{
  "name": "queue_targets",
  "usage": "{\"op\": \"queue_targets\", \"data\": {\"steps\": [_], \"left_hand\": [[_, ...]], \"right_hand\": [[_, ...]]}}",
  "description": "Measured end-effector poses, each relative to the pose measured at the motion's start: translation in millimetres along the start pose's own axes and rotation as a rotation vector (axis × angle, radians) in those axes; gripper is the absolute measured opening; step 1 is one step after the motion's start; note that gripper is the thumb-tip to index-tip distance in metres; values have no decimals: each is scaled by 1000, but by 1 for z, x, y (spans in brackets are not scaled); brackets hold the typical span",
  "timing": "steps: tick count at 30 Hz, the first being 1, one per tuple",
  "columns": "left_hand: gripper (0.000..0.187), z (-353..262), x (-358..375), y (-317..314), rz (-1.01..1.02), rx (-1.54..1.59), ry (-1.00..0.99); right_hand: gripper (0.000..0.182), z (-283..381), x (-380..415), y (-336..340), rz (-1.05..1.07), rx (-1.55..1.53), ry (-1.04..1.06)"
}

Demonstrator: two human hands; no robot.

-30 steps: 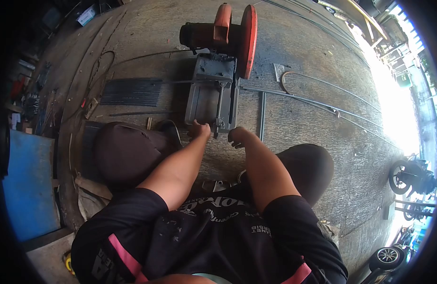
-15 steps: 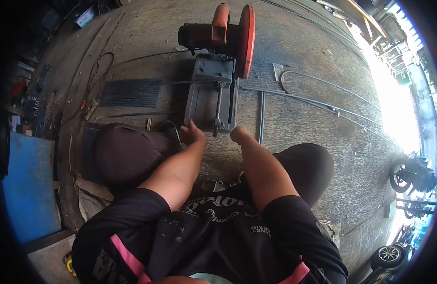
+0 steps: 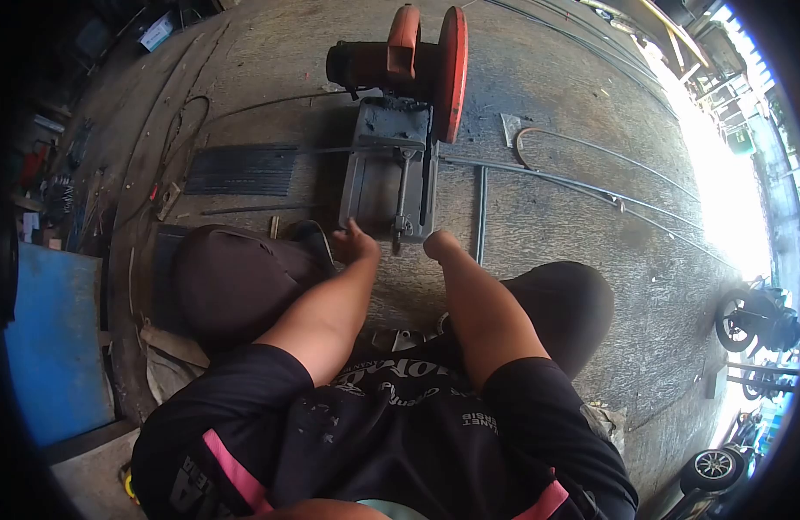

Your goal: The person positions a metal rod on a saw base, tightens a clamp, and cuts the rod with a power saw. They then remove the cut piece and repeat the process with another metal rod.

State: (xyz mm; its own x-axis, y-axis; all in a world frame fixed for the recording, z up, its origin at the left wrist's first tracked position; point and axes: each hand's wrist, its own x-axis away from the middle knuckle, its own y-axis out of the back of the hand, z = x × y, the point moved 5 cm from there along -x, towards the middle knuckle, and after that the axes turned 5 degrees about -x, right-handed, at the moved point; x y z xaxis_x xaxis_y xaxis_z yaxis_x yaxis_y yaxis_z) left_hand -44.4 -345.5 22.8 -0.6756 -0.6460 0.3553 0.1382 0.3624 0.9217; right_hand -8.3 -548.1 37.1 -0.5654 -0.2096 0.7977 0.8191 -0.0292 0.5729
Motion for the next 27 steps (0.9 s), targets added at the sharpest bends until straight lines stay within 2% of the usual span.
{"op": "queue_targets", "data": {"steps": [2, 3, 5, 7, 8, 10, 11, 13, 14, 17, 19, 23, 24, 25, 26, 27], "left_hand": [[83, 8, -27, -29, -95, 103, 164], [81, 12, -26, -29, -94, 232, 357], [80, 16, -19, -32, -97, 354, 549], [85, -38, 23, 17, 156, 191, -152], [85, -42, 33, 25, 154, 191, -148], [102, -55, 48, 27, 238, 60, -329], [102, -53, 46, 24, 238, 62, -330], [110, -39, 32, 3, 263, -109, -263], [110, -35, 24, -8, 266, -109, -266], [109, -26, 14, -19, 315, -36, -114], [103, -35, 32, 16, 392, -64, -140], [90, -11, 3, -20, 257, -44, 20], [74, 4, -3, -14, 158, 171, 207], [66, 9, -3, -15, 114, 277, 302], [59, 13, -4, -16, 58, 386, 392], [58, 8, -1, -13, 101, 320, 402]], "right_hand": [[28, -2, -4, -1, -12, 75, 45], [29, -3, -7, -2, -22, 75, 54], [29, -2, -14, -6, -31, 69, 67], [31, -5, -19, -3, -145, -139, 22], [31, -1, -18, -2, -145, -137, 26], [32, -1, -13, 0, -145, -174, -59], [32, 1, -10, 1, -146, -173, -59], [33, -5, -8, -2, -117, -292, -116], [33, -7, -8, -2, -117, -293, -121], [31, -5, -11, -1, -42, -152, -92], [27, 6, -13, -6, 119, 10, 7], [26, 0, -37, -25, 223, 80, 43], [26, -1, -36, -28, 258, -114, 38], [27, -2, -35, -30, 293, -308, 33], [27, -4, -34, -32, 291, -309, 32], [26, 2, -15, -21, 246, -473, 2]]}}
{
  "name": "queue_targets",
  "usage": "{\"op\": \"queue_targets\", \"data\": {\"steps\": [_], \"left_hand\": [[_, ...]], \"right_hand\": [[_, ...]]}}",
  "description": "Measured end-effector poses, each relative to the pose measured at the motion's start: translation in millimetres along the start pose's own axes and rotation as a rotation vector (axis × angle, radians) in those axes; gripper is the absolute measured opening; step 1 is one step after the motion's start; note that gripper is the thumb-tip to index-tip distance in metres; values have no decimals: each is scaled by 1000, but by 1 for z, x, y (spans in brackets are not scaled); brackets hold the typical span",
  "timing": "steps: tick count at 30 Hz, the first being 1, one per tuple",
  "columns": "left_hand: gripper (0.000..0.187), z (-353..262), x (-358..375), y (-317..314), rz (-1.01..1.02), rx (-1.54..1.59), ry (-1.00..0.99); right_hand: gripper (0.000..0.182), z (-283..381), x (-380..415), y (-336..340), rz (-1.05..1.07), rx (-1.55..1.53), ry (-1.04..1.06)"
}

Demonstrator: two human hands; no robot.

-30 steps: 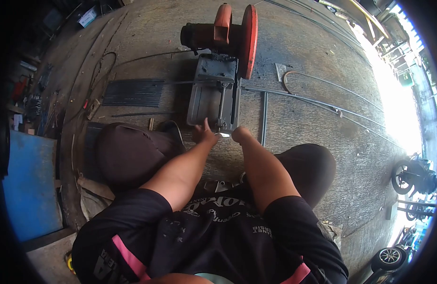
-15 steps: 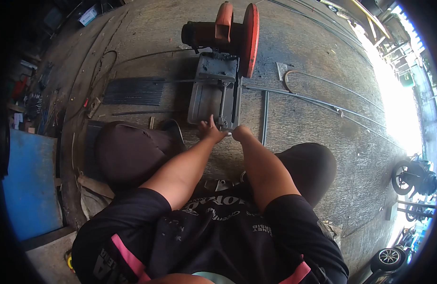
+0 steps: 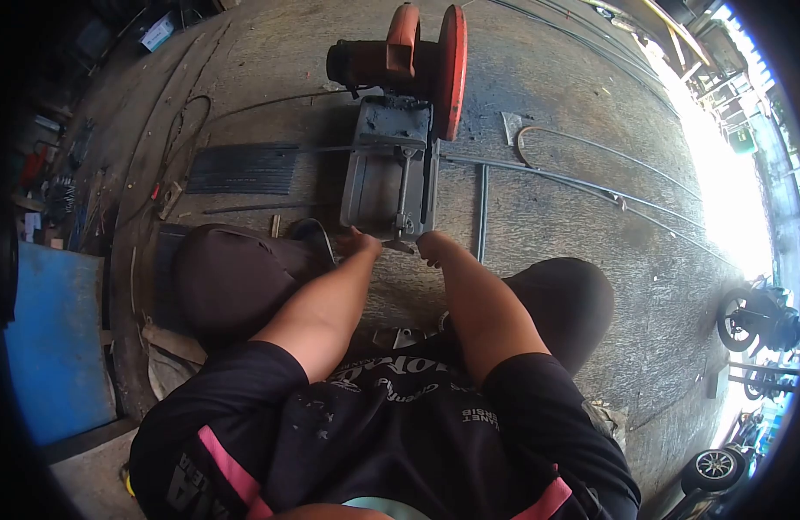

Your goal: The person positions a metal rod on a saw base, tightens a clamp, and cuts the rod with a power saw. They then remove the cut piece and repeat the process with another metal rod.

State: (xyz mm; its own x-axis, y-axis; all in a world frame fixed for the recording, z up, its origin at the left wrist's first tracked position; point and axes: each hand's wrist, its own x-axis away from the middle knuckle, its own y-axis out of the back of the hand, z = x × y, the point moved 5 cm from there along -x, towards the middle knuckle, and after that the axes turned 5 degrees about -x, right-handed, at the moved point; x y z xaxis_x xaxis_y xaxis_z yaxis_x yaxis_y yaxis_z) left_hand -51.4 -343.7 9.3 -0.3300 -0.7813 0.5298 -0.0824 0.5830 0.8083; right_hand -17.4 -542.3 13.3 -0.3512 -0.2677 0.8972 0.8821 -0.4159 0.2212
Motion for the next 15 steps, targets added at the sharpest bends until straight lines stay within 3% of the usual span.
{"op": "queue_targets", "data": {"steps": [2, 3, 4, 5, 8, 9, 10, 11, 12, 13, 14, 15], "left_hand": [[58, -5, 6, 2, 24, -74, 19], [62, -10, 8, 2, 24, -136, -46], [66, -15, 9, 3, 24, -197, -111], [66, -17, 9, 5, 23, -193, -112], [70, -19, 16, 9, 44, -49, -156], [72, -24, 22, 8, 130, -61, -257], [73, -28, 27, 8, 215, -74, -357], [73, -26, 34, 9, 213, -74, -357], [73, -24, 43, 5, 224, -289, -434], [74, -22, 47, 2, 234, -506, -506], [74, -20, 39, 0, 233, -507, -501], [74, -8, 19, 3, 107, -137, -196]], "right_hand": [[26, 5, 21, 1, -46, -166, 3], [26, 13, 27, -1, 72, -340, 239], [26, 30, 36, 0, 61, 163, 623], [27, 43, 51, 2, -145, 626, 1011], [23, 37, 38, 16, -315, 705, 858], [20, 31, 23, 18, -318, 972, 643], [20, 29, 18, 19, -322, 972, 641], [18, 17, 5, 20, -224, 958, 395], [17, 4, -10, 19, -122, 934, 153], [17, -14, -41, 19, -68, 815, 228], [17, -10, -41, 16, -64, 816, 231], [17, -8, -37, 16, -64, 575, 166]]}}
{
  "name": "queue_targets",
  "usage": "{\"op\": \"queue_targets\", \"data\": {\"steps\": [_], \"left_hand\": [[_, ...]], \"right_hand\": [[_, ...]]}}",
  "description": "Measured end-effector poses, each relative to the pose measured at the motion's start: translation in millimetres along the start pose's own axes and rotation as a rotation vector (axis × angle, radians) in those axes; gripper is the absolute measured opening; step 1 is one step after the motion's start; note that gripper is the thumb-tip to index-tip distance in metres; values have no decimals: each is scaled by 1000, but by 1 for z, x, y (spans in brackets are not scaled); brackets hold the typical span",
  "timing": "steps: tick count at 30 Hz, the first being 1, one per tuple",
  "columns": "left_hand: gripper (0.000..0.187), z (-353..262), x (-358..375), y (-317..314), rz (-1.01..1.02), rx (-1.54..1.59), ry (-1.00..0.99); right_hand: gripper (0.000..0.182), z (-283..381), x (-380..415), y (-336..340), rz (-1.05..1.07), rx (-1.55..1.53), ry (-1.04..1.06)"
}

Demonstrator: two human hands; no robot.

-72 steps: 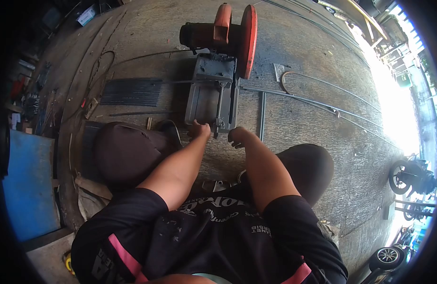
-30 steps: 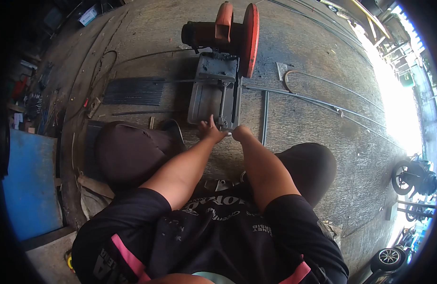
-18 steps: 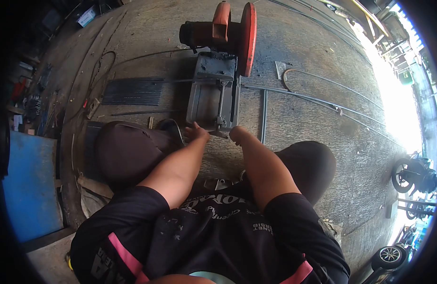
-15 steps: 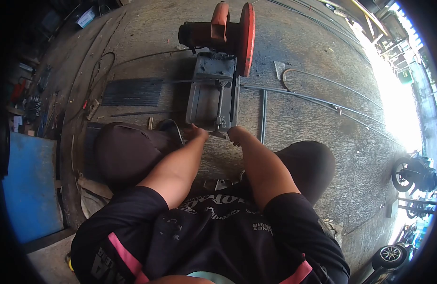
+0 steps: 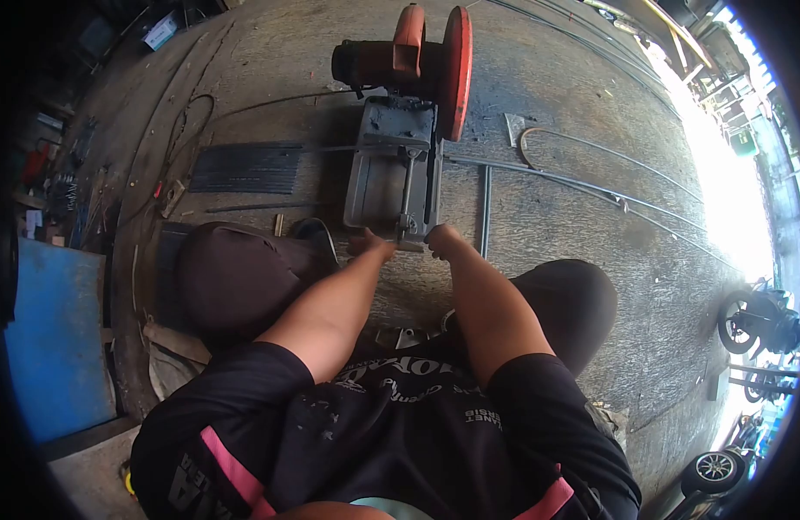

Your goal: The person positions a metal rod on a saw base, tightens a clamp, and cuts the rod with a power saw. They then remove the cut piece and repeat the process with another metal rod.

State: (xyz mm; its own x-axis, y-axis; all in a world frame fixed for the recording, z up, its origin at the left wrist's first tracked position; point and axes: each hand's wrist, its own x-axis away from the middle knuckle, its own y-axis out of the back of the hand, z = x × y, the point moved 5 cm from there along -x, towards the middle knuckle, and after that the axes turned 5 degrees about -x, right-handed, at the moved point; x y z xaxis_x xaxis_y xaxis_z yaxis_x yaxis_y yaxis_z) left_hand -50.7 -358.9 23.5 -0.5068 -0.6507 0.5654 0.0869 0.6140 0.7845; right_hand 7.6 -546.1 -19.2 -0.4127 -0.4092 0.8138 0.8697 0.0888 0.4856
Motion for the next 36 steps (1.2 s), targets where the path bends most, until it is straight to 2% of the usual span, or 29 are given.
{"op": "queue_targets", "data": {"steps": [1, 2, 4, 5, 6, 7, 8, 10, 11, 13, 15, 17, 18, 19, 21, 23, 25, 26, 28, 32, 33, 34, 35, 36], "left_hand": [[73, 18, -12, -6, -141, 371, 295], [73, 23, -31, -22, -136, 373, 294], [69, 33, -64, -41, -476, 506, 276], [69, 29, -66, -35, -474, 505, 274], [74, 14, -72, -35, -124, 230, 141], [77, 8, -63, -30, 51, 87, 92], [80, 2, -51, -24, 216, -50, 18], [97, -19, -16, -14, 222, 37, -181], [97, -16, -12, -12, 222, 36, -179], [106, -12, -19, -37, 287, -61, -355], [108, -9, -21, -47, 315, -87, -426], [101, -9, -11, -16, 74, -350, -294], [101, 0, -33, -25, 75, -352, -294], [98, 28, -78, -33, -99, 129, 19], [96, 51, -91, -40, -268, 614, 339], [100, 21, -63, -23, -84, 268, 48], [104, -9, -19, -6, 52, 118, -197], [104, -15, 1, 2, 50, 115, -195], [111, -25, 30, 4, 97, -150, -333], [98, -4, 0, -11, 8, -324, -295], [91, 10, -25, -10, -150, 10, -97], [87, 20, -43, -18, -218, 173, 10], [84, 30, -61, -27, -303, 345, 105], [78, 41, -75, -39, -369, 475, 204]], "right_hand": [[17, 0, 3, 0, 0, -238, -76], [17, 2, -2, 0, 0, -237, -82], [19, 3, -12, -8, 121, 219, -93], [19, 6, -1, -4, 120, 216, -95], [20, 10, 20, 4, 100, 23, -188], [21, 14, 31, 6, 82, -169, -277], [21, 14, 29, 2, 84, -168, -270], [19, 6, 18, -9, 53, -528, -299], [19, 5, 12, -11, 56, -528, -299], [19, 7, 8, -10, 83, -320, -233], [19, 9, 18, -4, 39, -319, -227], [20, 10, 26, 2, -4, -319, -216], [20, 15, 28, 4, 14, -97, -116], [20, 21, 30, 6, 30, 127, -16], [21, 23, 34, 8, 26, 80, -46], [21, 25, 39, 10, 21, 27, -72], [21, 25, 45, 13, -62, -224, -185], [21, 26, 40, 10, -60, -226, -181], [21, 18, 26, 5, -39, -257, -240], [21, 11, 18, -2, 35, -231, -192], [20, 12, 15, -3, 58, -26, -115], [20, 15, 14, -5, 80, 179, -35], [20, 15, 15, -4, 80, 181, -37], [20, 13, 17, -4, 85, 47, -106]]}}
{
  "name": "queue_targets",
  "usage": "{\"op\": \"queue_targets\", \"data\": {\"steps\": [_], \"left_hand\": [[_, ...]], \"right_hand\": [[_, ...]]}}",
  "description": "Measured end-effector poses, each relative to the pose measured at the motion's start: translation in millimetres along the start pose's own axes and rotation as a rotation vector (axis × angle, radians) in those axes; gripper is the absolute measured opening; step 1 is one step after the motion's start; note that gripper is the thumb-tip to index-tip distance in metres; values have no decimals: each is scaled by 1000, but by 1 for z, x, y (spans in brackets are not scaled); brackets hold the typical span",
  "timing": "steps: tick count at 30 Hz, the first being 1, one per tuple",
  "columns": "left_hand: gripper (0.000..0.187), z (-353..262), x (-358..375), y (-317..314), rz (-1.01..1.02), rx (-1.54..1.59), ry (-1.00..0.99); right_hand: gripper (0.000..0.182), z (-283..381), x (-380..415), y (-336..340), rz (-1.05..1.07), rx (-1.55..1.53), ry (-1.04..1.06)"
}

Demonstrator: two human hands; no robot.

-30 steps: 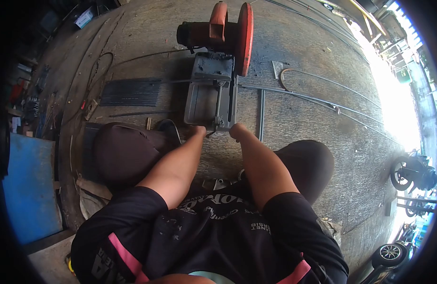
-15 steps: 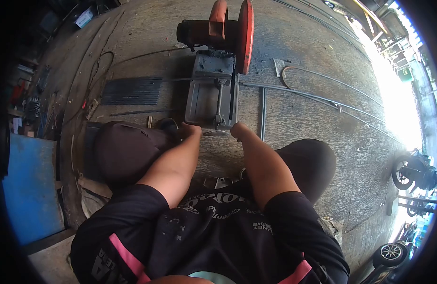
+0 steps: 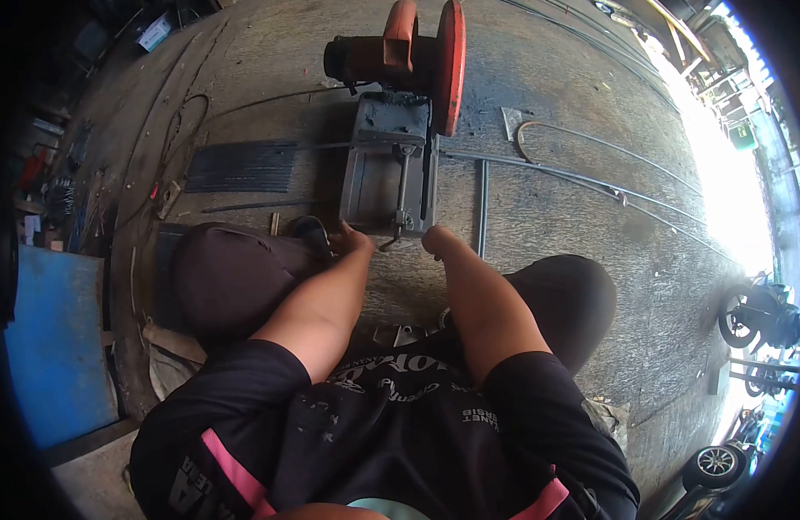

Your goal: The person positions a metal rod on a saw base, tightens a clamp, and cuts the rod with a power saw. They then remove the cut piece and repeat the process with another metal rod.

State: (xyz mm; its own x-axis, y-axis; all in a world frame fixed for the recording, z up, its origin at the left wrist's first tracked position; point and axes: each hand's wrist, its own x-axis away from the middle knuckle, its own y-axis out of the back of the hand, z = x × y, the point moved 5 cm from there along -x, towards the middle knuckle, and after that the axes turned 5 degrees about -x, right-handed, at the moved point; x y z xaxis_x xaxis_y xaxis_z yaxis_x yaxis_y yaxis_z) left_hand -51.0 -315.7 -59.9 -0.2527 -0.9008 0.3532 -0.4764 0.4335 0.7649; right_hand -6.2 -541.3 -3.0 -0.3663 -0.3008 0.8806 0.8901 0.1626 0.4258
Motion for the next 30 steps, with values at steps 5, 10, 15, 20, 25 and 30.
{"op": "queue_targets", "data": {"steps": [5, 10, 15, 20, 25, 30], "left_hand": [[76, -31, 41, 24, 174, -579, -93], [85, -46, 54, 37, 316, -344, -136], [81, -56, 59, 43, 285, -318, -192], [66, -50, 26, 28, 205, -174, -327], [43, -69, 0, 26, 198, 198, -330], [35, -100, -66, 7, 208, 260, -272]], "right_hand": [[18, -6, -19, -16, 50, -550, 10], [17, 49, 72, 24, -79, -444, 681], [25, 9, 36, 14, -35, -857, 45], [30, 57, 61, 63, -735, -77, 840], [27, 81, 38, 88, -194, -1669, 393], [21, 108, 12, 124, -285, -1754, 368]]}}
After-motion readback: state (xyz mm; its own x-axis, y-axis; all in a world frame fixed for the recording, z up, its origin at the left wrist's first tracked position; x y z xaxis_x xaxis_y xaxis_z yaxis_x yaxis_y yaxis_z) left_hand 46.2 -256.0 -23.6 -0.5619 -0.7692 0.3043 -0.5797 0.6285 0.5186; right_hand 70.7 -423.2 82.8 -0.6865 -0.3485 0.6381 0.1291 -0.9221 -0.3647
